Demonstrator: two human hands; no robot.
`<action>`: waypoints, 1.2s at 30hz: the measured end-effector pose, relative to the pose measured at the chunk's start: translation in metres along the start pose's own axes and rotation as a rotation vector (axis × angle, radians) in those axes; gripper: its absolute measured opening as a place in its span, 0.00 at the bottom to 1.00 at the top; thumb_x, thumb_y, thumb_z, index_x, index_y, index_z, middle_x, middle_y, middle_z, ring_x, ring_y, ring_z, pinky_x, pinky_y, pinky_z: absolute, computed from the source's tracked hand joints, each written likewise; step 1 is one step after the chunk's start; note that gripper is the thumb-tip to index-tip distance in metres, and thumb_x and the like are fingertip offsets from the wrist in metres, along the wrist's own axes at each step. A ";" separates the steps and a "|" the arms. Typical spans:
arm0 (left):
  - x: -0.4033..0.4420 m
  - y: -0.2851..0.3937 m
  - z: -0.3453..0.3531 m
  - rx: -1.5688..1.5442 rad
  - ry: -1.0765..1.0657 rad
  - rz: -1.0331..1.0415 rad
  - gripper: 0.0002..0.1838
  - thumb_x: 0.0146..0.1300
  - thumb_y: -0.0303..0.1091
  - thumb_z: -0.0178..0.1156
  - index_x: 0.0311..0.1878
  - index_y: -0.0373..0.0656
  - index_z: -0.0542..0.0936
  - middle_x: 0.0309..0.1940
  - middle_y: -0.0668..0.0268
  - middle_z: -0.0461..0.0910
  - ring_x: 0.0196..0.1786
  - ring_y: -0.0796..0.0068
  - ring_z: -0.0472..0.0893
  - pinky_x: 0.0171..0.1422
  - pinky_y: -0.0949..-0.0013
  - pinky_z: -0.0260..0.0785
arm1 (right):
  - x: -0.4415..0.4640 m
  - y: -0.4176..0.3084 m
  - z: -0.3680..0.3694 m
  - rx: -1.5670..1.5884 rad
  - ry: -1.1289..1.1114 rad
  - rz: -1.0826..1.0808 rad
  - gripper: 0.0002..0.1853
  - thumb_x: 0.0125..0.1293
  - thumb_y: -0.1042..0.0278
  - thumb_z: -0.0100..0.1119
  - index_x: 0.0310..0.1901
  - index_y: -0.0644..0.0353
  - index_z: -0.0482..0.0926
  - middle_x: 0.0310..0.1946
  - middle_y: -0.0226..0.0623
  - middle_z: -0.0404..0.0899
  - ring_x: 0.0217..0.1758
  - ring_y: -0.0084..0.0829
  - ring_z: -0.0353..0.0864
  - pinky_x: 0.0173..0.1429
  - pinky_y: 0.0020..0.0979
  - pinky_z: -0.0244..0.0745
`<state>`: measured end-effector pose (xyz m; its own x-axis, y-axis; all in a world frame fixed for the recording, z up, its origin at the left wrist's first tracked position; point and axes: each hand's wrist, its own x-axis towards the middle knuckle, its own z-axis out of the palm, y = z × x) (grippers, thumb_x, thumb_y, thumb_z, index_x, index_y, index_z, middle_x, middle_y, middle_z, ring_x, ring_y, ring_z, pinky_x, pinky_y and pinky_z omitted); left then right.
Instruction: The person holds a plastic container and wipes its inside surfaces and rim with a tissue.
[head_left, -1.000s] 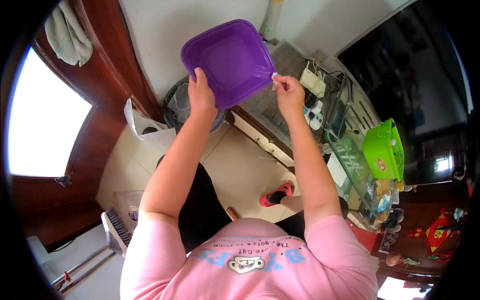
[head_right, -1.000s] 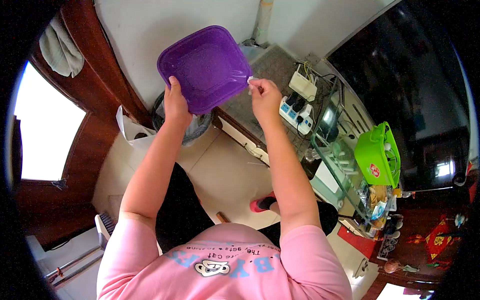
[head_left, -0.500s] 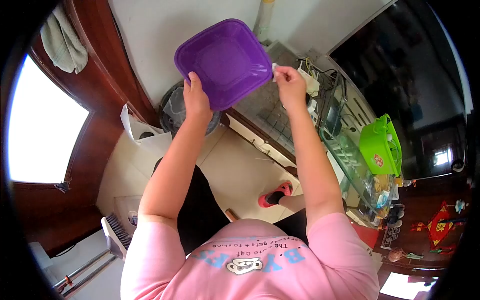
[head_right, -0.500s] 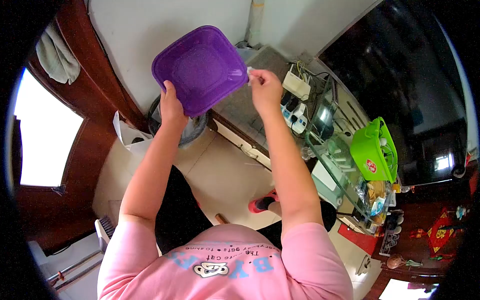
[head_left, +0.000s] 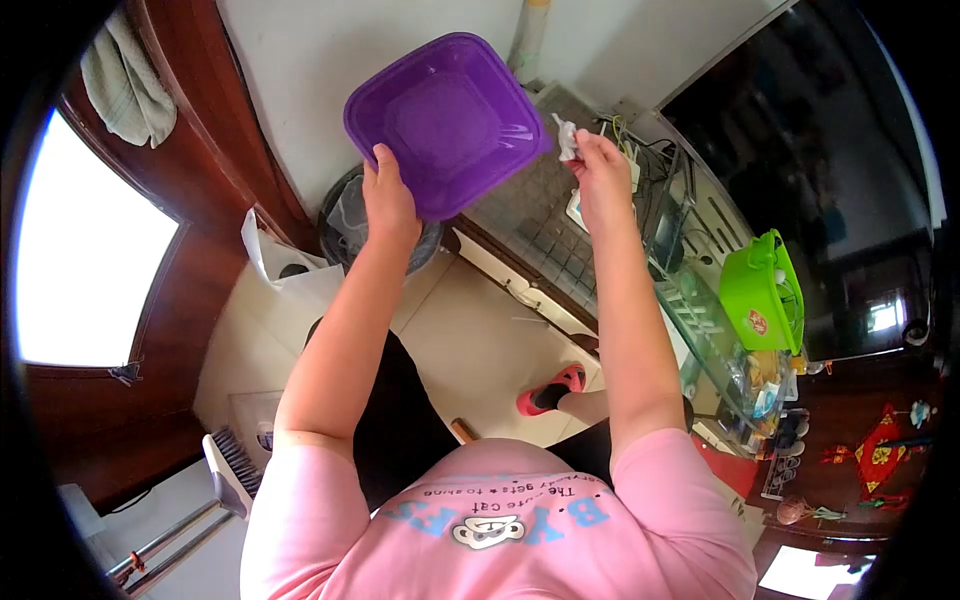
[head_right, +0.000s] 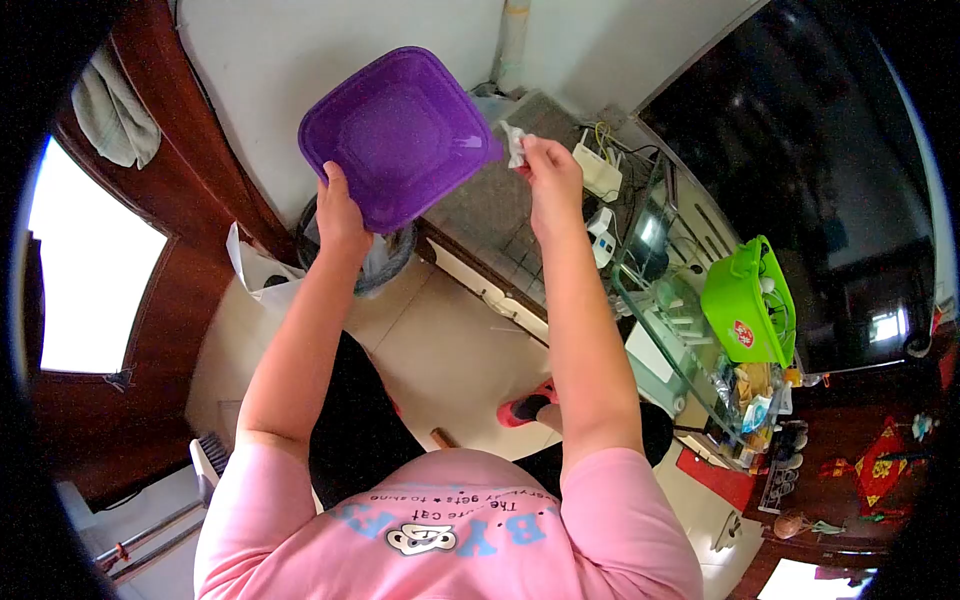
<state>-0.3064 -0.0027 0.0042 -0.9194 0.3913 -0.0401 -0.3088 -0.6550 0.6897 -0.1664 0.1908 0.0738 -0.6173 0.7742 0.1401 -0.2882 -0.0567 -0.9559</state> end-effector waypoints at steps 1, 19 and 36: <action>-0.001 -0.001 0.001 0.013 0.007 -0.007 0.30 0.74 0.52 0.42 0.72 0.48 0.54 0.66 0.61 0.65 0.62 0.58 0.72 0.61 0.53 0.72 | 0.005 0.000 0.001 -0.104 -0.040 0.021 0.09 0.67 0.66 0.60 0.41 0.63 0.80 0.35 0.30 0.80 0.36 0.22 0.76 0.45 0.26 0.71; -0.003 0.001 -0.003 -0.009 0.045 0.088 0.32 0.74 0.51 0.46 0.69 0.34 0.60 0.63 0.57 0.68 0.62 0.65 0.70 0.68 0.64 0.62 | 0.006 0.023 0.002 -0.114 -0.153 0.242 0.09 0.64 0.74 0.58 0.45 0.67 0.77 0.38 0.34 0.80 0.39 0.25 0.78 0.46 0.28 0.75; -0.008 0.003 0.001 0.053 0.126 0.165 0.31 0.73 0.52 0.48 0.65 0.34 0.65 0.59 0.59 0.72 0.58 0.67 0.72 0.65 0.65 0.62 | -0.003 0.061 0.021 0.251 -0.003 0.272 0.15 0.62 0.79 0.55 0.51 0.67 0.73 0.39 0.36 0.81 0.37 0.27 0.80 0.45 0.30 0.77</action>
<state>-0.3000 -0.0068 0.0070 -0.9808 0.1948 -0.0113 -0.1409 -0.6672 0.7314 -0.1979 0.1717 0.0209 -0.6981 0.7077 -0.1089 -0.2840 -0.4133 -0.8652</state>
